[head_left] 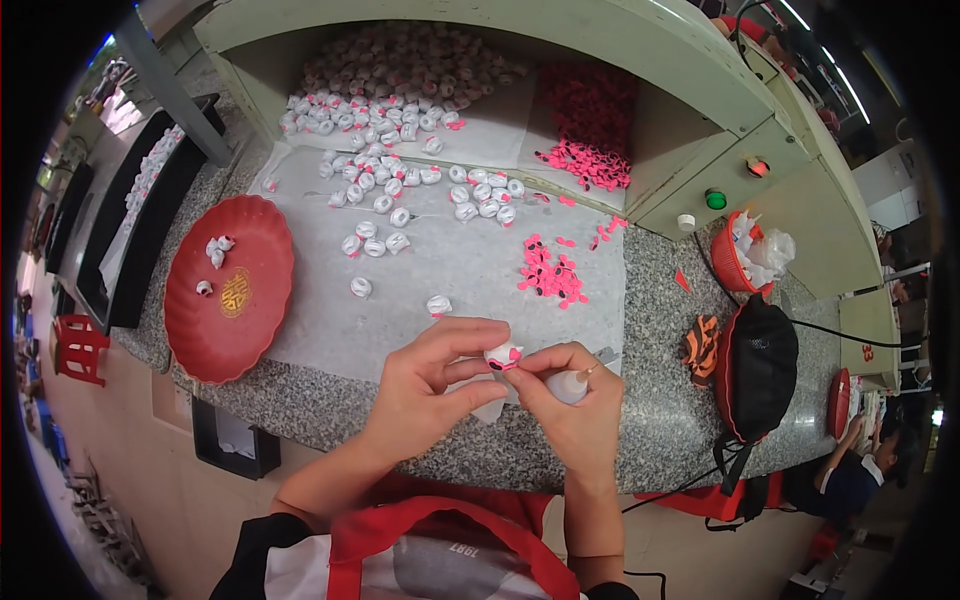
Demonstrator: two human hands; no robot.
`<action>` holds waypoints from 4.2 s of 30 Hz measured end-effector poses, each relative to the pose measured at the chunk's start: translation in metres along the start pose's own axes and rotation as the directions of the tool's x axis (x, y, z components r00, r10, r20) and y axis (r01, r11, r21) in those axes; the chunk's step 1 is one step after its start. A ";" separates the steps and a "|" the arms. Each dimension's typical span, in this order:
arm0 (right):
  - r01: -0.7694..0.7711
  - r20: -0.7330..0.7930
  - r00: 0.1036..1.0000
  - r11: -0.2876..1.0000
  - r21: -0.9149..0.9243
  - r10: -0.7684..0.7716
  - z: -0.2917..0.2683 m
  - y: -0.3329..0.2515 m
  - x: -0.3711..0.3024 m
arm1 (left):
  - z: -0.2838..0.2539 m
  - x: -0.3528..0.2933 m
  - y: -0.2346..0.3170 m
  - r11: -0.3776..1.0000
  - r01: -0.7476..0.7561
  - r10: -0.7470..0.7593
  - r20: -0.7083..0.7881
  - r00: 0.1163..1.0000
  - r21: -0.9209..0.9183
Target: Assembling small toy parts by gluing pink bows onto white cat heads at a factory workstation.
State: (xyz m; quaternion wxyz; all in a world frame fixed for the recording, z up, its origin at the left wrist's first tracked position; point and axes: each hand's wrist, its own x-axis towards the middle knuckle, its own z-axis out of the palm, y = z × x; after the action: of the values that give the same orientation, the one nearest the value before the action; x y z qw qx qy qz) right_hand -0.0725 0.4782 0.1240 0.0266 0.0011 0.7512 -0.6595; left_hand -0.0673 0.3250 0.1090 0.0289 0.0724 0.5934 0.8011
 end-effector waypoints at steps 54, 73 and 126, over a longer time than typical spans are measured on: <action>-0.070 0.086 0.995 0.983 0.169 0.056 0.043 0.026 0.007 | -0.105 0.014 -0.021 0.013 0.094 0.374 -0.092 0.923 0.996; 0.243 -0.399 0.905 0.951 0.193 -0.151 -0.012 0.012 -0.019 | -0.008 0.016 -0.017 0.589 0.423 -0.363 0.242 0.900 -0.688; 0.245 -0.446 0.887 0.942 0.227 -0.123 -0.005 0.004 -0.032 | -0.010 0.011 -0.010 0.725 0.330 -0.329 0.117 0.937 -0.604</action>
State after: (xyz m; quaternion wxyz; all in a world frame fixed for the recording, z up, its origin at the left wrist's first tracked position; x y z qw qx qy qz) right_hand -0.0408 0.4843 0.1222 -0.2014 0.0766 0.6356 -0.7413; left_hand -0.0806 0.3196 0.0979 0.1930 -0.0467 0.3034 0.9319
